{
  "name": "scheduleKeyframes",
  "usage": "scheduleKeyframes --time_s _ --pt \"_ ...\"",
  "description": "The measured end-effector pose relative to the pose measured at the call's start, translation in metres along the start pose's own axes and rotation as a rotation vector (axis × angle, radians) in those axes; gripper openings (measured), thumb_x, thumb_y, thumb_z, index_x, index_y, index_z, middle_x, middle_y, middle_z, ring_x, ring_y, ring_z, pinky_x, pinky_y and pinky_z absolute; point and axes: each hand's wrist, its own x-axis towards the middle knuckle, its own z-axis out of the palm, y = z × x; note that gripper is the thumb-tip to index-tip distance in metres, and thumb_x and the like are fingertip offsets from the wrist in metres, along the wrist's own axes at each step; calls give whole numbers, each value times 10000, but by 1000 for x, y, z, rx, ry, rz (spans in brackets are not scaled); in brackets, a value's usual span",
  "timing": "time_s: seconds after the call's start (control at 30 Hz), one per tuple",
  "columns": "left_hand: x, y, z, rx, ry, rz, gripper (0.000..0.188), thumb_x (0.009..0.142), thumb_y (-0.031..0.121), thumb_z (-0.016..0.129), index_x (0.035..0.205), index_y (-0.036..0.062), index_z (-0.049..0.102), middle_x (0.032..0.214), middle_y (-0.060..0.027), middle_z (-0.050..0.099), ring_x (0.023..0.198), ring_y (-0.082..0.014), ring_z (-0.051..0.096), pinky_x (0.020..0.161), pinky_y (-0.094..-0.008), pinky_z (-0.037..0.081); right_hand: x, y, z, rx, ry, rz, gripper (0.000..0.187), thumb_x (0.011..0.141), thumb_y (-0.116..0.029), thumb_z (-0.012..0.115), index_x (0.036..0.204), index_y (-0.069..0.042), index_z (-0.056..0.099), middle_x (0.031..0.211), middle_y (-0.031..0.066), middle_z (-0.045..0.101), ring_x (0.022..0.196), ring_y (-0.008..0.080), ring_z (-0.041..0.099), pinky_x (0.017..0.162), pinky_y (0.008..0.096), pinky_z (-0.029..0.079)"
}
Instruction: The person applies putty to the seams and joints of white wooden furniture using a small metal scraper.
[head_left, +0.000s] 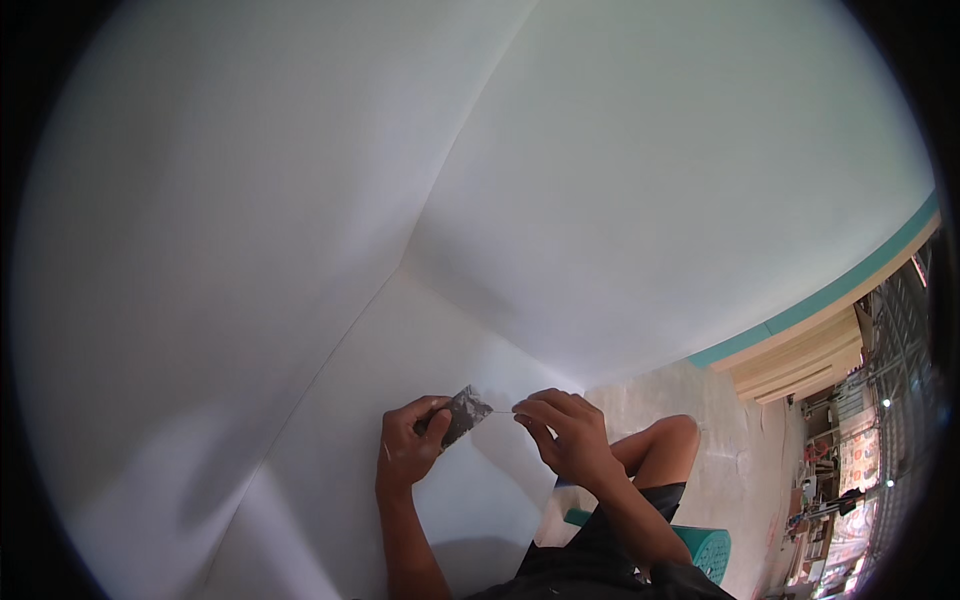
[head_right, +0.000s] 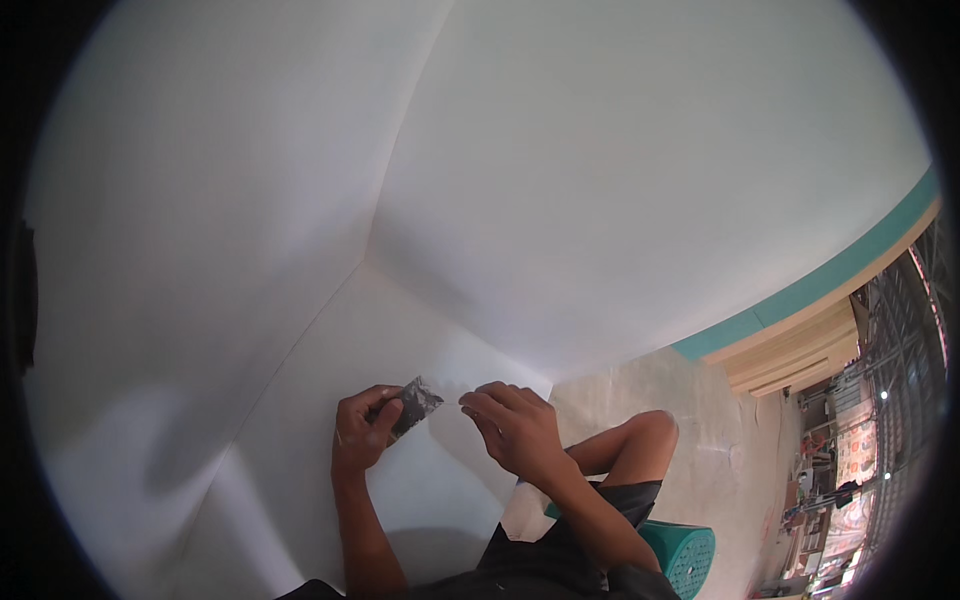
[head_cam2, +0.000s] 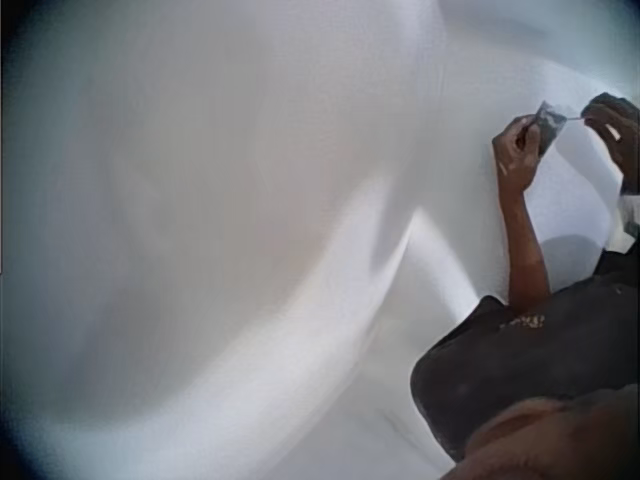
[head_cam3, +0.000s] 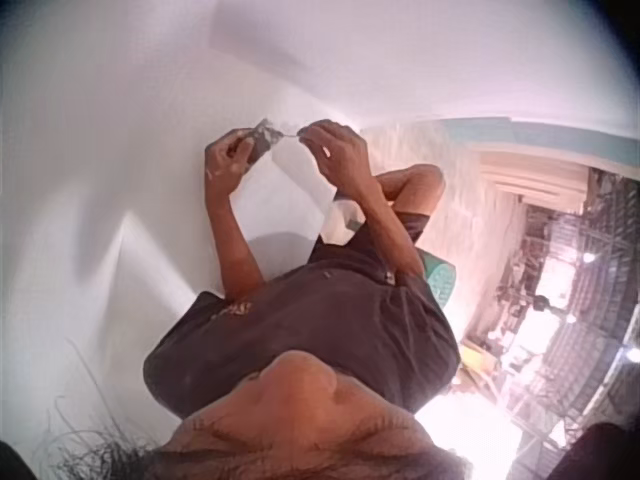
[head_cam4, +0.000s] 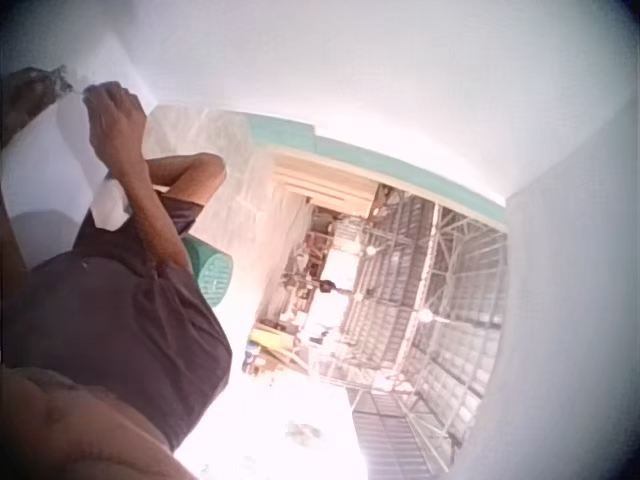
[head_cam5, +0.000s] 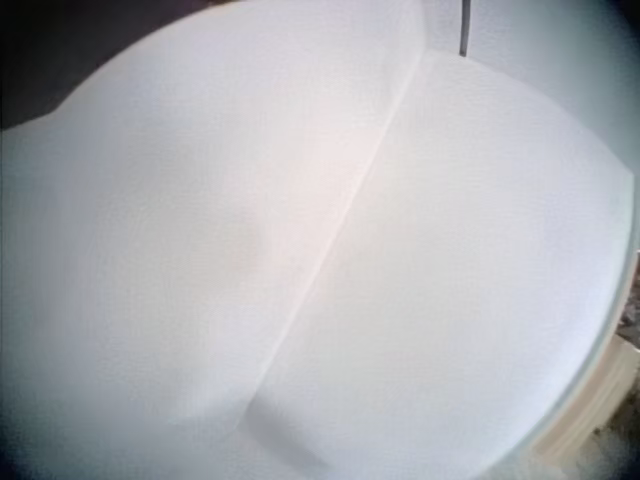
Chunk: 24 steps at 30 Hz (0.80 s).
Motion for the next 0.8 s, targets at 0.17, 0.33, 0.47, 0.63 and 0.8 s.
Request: scheduleKeyframes --time_s 0.17,0.33,0.47,0.63,0.8 --pt "1 -9 4 -3 -7 -29 232 929 127 674 1064 -58 710 738 -47 668 633 -81 560 578 -256 465 3 15 8 -111 -3 -47 118 821 -65 757 926 -109 727 892 16 713 729 191 669 658 308 498" --pt "0 5 3 12 -36 -98 218 925 107 664 1066 -52 710 768 -49 678 676 -81 559 625 -255 468 7 6 10 -57 -32 -1 110 821 -74 757 919 -118 735 869 4 714 715 187 664 687 316 494" --pt "5 2 2 12 -42 -75 216 911 112 667 1046 -50 715 738 -19 641 635 -66 514 582 -245 428 18 9 17 -119 -18 -25 124 817 -78 759 930 -124 733 871 -4 706 701 183 659 684 318 495" --pt "12 14 -4 51 -72 -145 216 891 104 655 1021 -57 720 736 -64 681 650 -90 568 615 -268 478 38 16 22 -144 20 -63 149 813 -78 753 951 -126 723 870 -12 692 704 202 656 658 325 504" --pt "14 17 -5 199 -102 -58 221 882 124 649 981 -65 707 771 -157 706 664 -160 639 664 -308 518 44 10 -2 188 187 240 85 874 1 722 952 -33 720 861 66 715 709 132 655 650 264 509"
